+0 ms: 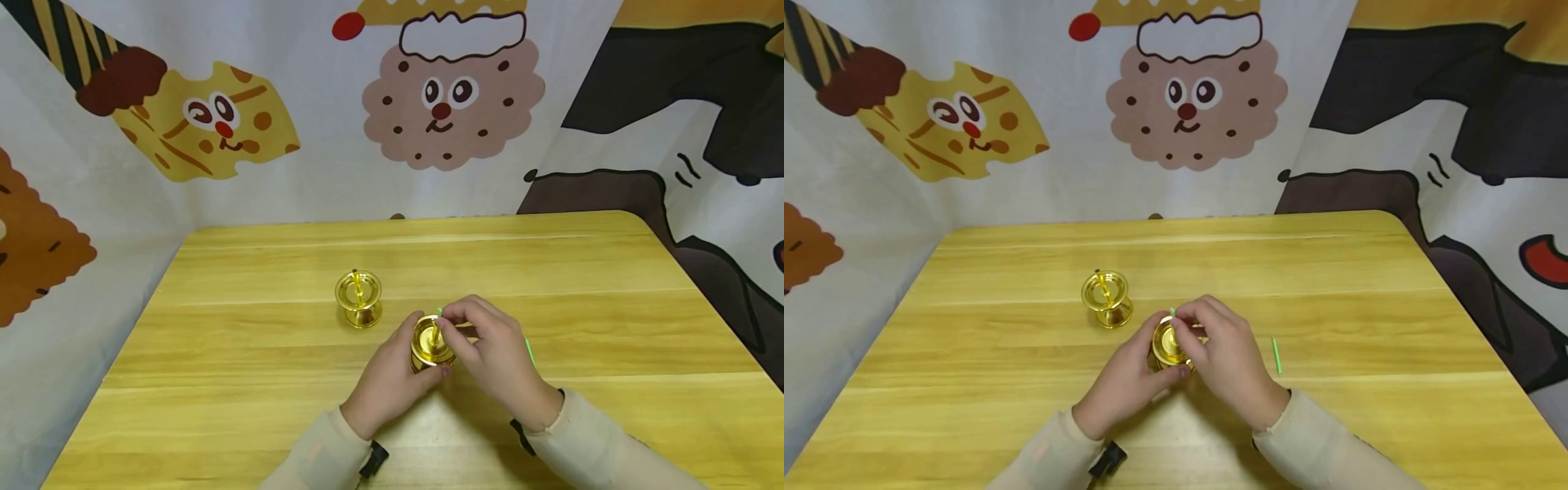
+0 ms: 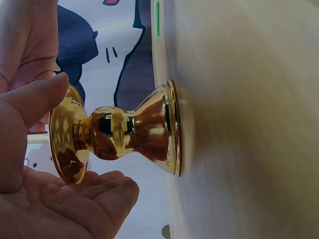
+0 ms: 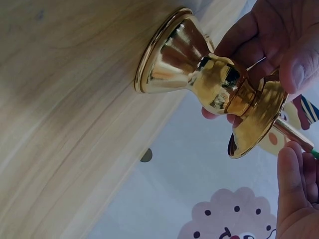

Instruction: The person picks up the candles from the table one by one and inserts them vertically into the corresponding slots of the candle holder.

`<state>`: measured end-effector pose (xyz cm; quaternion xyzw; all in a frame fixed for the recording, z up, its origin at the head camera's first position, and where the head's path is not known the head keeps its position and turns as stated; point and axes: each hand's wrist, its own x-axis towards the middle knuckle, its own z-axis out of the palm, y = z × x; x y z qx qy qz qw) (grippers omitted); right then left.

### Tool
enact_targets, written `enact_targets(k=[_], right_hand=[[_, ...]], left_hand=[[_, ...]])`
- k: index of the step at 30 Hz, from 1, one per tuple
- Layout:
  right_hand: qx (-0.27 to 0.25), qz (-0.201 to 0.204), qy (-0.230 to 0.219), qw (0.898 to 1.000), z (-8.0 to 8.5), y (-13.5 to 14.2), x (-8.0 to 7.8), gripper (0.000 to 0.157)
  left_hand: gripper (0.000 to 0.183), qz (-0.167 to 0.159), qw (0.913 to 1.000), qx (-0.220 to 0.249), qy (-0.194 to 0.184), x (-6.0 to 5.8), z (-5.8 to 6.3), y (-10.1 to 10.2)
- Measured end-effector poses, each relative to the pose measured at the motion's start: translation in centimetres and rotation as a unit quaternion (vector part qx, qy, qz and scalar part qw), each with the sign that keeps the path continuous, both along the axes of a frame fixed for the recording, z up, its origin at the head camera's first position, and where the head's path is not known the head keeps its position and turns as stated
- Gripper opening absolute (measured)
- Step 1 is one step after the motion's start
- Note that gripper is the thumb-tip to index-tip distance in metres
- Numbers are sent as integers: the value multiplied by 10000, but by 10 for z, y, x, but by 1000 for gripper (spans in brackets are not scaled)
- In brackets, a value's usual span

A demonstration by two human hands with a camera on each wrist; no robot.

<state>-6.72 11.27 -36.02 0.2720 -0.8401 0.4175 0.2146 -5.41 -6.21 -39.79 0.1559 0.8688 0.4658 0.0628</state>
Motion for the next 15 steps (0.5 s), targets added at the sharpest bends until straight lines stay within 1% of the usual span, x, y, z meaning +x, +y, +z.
enact_targets(k=[6,11,15], right_hand=[[19,-29,-71,10000,1,0,0,14],[62,-48,-102,9999,0,1,0,15],[102,-18,-160,9998,1,2,0,7]], left_hand=[[82,-7,10000,-7,-2,-1,1,0],[81,-2,10000,7,-12,-1,0,1],[80,-4,10000,63,-58,-1,0,1]])
